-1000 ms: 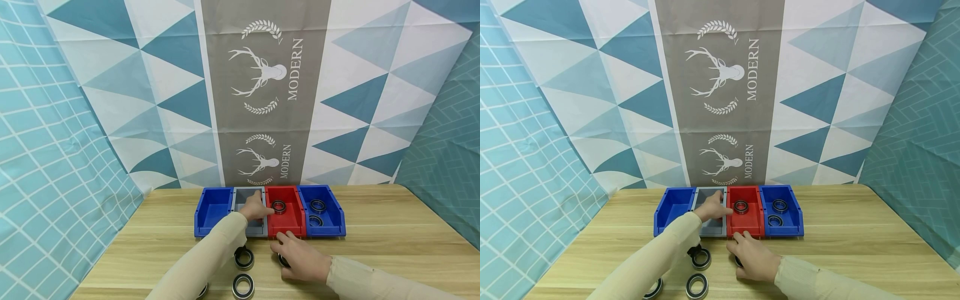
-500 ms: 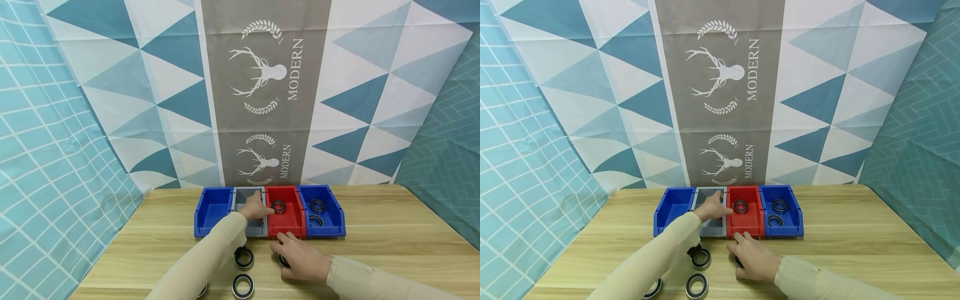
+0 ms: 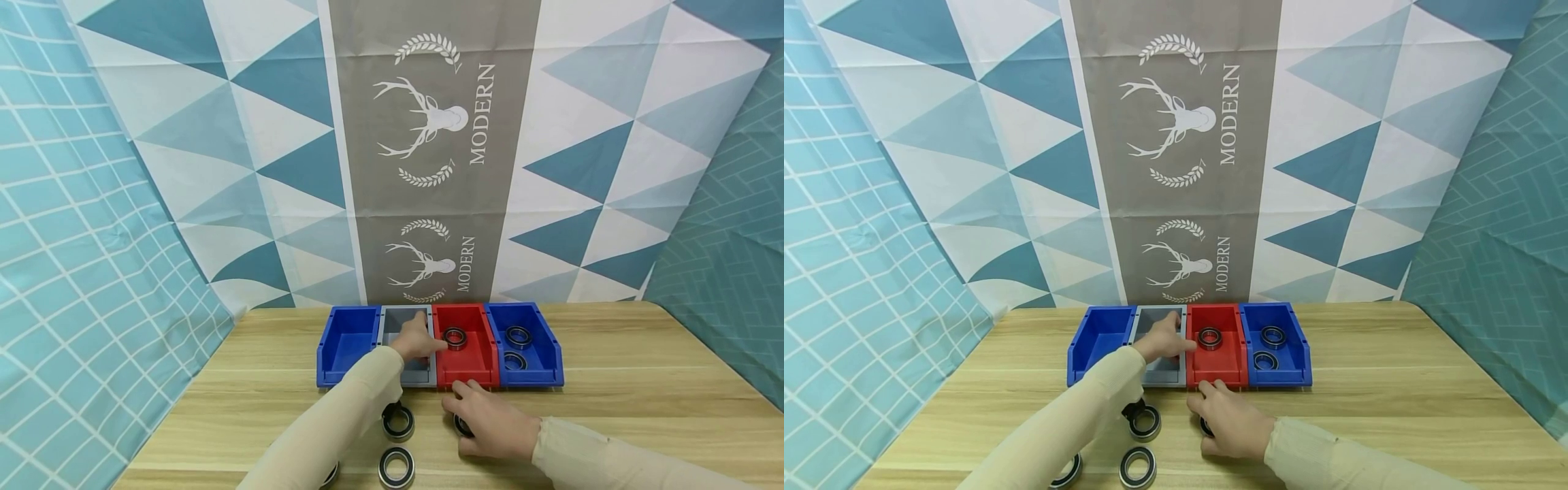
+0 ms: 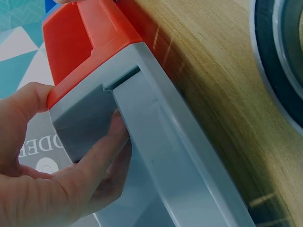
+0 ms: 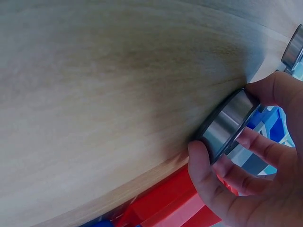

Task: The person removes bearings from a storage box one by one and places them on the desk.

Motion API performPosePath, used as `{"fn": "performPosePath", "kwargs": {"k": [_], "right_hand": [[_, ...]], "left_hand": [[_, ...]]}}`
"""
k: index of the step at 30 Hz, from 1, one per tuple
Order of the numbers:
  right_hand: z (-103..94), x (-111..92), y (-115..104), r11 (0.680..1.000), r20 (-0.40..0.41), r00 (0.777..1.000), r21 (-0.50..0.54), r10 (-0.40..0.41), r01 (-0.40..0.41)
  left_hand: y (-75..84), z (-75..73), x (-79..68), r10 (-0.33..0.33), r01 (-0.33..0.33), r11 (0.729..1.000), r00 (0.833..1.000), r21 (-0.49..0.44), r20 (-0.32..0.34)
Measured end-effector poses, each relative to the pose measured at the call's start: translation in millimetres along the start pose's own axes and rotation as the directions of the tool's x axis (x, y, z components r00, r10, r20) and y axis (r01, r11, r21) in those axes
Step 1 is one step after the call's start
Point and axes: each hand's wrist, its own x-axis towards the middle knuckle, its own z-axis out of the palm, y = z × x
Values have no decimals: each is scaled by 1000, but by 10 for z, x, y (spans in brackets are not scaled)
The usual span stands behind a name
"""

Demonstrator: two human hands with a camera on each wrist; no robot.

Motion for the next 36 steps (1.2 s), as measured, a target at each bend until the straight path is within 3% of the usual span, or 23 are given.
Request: {"fn": "performPosePath", "kwargs": {"k": [14,30,36], "right_hand": [[23,-8,8,999,21,1000,49,22,-23],[-73,-26,10,999,29,1000,47,13,-14],[-119,-30,19,1000,-4,1000,10,-17,17]], "left_hand": [[2,-3,-19,2,-3,1000,1000,18,5],[29,-21,-10,11,-11,1000,1000,27,-4],[22,-11,-8,9,-9,999,1000,39,-11]]}}
